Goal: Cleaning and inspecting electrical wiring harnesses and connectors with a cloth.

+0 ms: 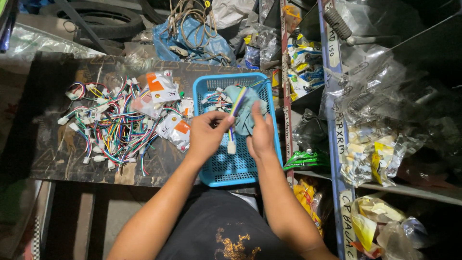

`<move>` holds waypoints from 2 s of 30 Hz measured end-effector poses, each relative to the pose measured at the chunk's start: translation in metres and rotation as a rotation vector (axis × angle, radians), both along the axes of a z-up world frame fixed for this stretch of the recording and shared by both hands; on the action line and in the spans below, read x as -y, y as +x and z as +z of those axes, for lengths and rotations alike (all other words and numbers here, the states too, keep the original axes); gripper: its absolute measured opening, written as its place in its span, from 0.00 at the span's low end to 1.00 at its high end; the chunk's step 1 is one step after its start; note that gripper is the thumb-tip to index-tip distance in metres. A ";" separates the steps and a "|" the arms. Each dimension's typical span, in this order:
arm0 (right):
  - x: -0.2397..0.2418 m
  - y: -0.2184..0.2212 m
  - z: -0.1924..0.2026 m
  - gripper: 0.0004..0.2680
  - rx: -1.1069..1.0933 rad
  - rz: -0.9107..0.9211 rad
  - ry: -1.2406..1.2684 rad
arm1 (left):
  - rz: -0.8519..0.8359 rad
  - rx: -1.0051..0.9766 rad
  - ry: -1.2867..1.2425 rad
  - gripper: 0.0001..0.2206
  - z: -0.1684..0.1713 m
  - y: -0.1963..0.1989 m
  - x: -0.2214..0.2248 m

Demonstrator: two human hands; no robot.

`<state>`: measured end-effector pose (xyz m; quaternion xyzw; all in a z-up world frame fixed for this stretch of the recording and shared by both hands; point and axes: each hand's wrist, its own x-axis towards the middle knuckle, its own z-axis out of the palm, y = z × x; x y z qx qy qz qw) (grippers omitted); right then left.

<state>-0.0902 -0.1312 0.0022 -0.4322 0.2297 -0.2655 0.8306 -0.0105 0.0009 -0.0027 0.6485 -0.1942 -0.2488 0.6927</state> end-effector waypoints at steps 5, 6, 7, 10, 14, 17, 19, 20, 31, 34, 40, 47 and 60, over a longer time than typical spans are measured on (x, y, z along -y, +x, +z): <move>0.000 -0.001 0.006 0.22 0.033 0.187 0.262 | 0.108 -0.030 -0.096 0.10 0.004 0.010 -0.009; 0.002 -0.003 -0.002 0.21 0.031 0.252 0.301 | 0.142 -0.010 -0.094 0.10 0.006 0.010 -0.011; 0.003 -0.004 -0.014 0.21 0.028 0.254 0.302 | 0.144 -0.013 -0.093 0.10 0.009 0.010 -0.012; 0.000 -0.007 -0.031 0.13 -0.012 0.350 0.218 | 0.198 0.028 -0.047 0.10 0.012 0.011 -0.015; -0.012 -0.005 -0.014 0.10 -0.144 0.445 -0.093 | 0.233 0.016 -0.023 0.11 0.008 0.011 -0.015; -0.015 -0.004 -0.011 0.10 -0.218 0.458 -0.335 | 0.227 0.015 -0.030 0.11 0.007 0.009 -0.015; -0.015 -0.004 -0.013 0.10 -0.237 0.455 -0.444 | 0.217 0.017 -0.037 0.11 0.006 0.009 -0.014; -0.016 -0.004 -0.014 0.10 -0.231 0.429 -0.468 | 0.205 0.030 -0.031 0.11 0.007 0.009 -0.014; -0.003 -0.008 -0.030 0.10 -0.086 0.200 -0.152 | -0.119 0.346 0.136 0.09 -0.022 -0.003 -0.023; -0.012 -0.007 -0.028 0.10 -0.106 0.244 -0.077 | -0.194 0.355 0.080 0.09 -0.008 -0.006 -0.024; -0.014 -0.010 -0.032 0.08 -0.022 0.292 0.042 | -0.221 0.221 0.111 0.09 0.005 -0.005 -0.029; -0.017 -0.014 -0.023 0.07 0.024 0.234 -0.030 | -0.293 0.308 0.108 0.11 0.006 0.002 -0.027; 0.009 -0.011 -0.060 0.08 0.010 -0.007 0.101 | -0.102 0.744 0.469 0.10 0.066 -0.012 -0.025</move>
